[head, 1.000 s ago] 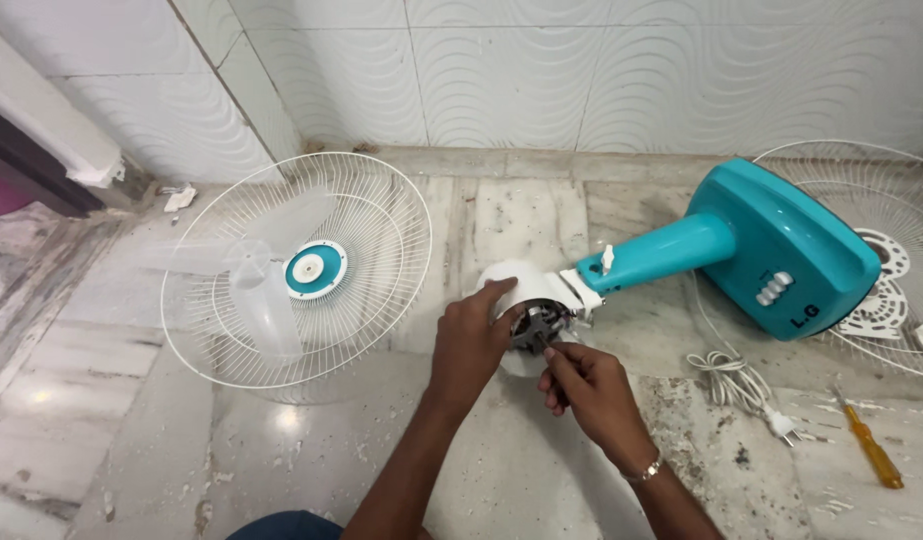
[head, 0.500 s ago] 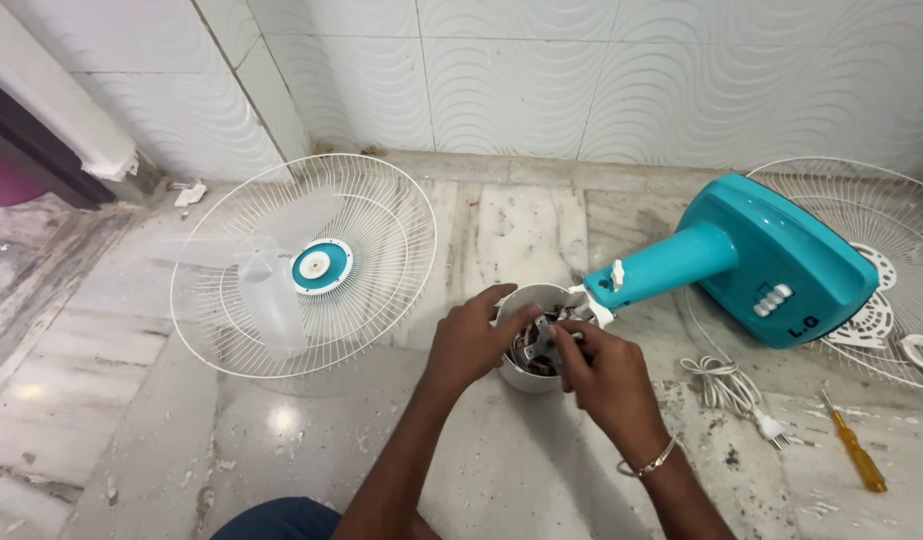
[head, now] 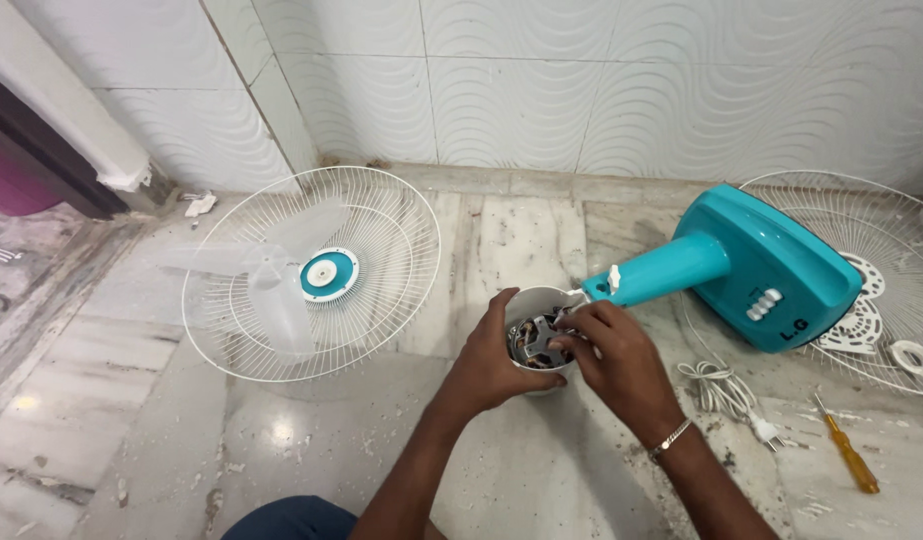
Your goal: The person assembles a teal LG table fan by attaching the motor housing to the base, inserting the motor, and securing the rear cover. The person uses a screwdriver to tighten screws and aligns the components.
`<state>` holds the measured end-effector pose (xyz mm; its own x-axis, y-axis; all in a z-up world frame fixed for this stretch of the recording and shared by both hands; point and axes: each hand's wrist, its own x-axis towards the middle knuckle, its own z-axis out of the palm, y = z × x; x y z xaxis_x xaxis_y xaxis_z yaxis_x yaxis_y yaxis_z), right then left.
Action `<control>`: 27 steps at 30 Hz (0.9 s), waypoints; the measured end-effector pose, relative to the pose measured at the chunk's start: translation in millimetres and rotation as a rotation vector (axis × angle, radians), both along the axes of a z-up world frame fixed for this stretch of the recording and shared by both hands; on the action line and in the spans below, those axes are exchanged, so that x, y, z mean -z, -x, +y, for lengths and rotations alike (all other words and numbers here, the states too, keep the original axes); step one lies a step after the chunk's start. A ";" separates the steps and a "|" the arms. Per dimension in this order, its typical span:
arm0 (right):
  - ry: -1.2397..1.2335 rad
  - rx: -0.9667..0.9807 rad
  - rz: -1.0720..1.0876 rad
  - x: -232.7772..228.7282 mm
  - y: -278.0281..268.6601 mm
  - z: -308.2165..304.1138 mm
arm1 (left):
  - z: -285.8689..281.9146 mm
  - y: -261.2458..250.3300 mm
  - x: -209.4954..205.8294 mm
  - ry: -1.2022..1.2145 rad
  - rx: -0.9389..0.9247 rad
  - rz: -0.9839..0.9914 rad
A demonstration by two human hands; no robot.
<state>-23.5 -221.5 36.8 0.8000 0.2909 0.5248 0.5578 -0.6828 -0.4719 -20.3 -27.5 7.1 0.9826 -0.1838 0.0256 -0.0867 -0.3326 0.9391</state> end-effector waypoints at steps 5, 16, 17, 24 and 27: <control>-0.023 -0.096 -0.152 6.9 -7.5 -2.3 | 3.9 0.0 -2.2 -0.015 0.029 -0.104; -0.053 0.050 0.219 3.8 -37.4 20.0 | 1.6 -5.4 28.6 -0.094 0.016 -0.339; -0.036 0.058 0.211 2.1 -37.3 20.0 | 1.1 -5.5 29.4 -0.083 0.023 -0.345; -0.091 -0.050 0.049 10.4 -25.9 14.7 | 10.6 -19.4 36.8 -0.079 0.116 -0.446; -0.149 -0.028 0.064 13.9 -23.3 17.5 | 11.8 -20.7 31.8 -0.068 0.129 -0.433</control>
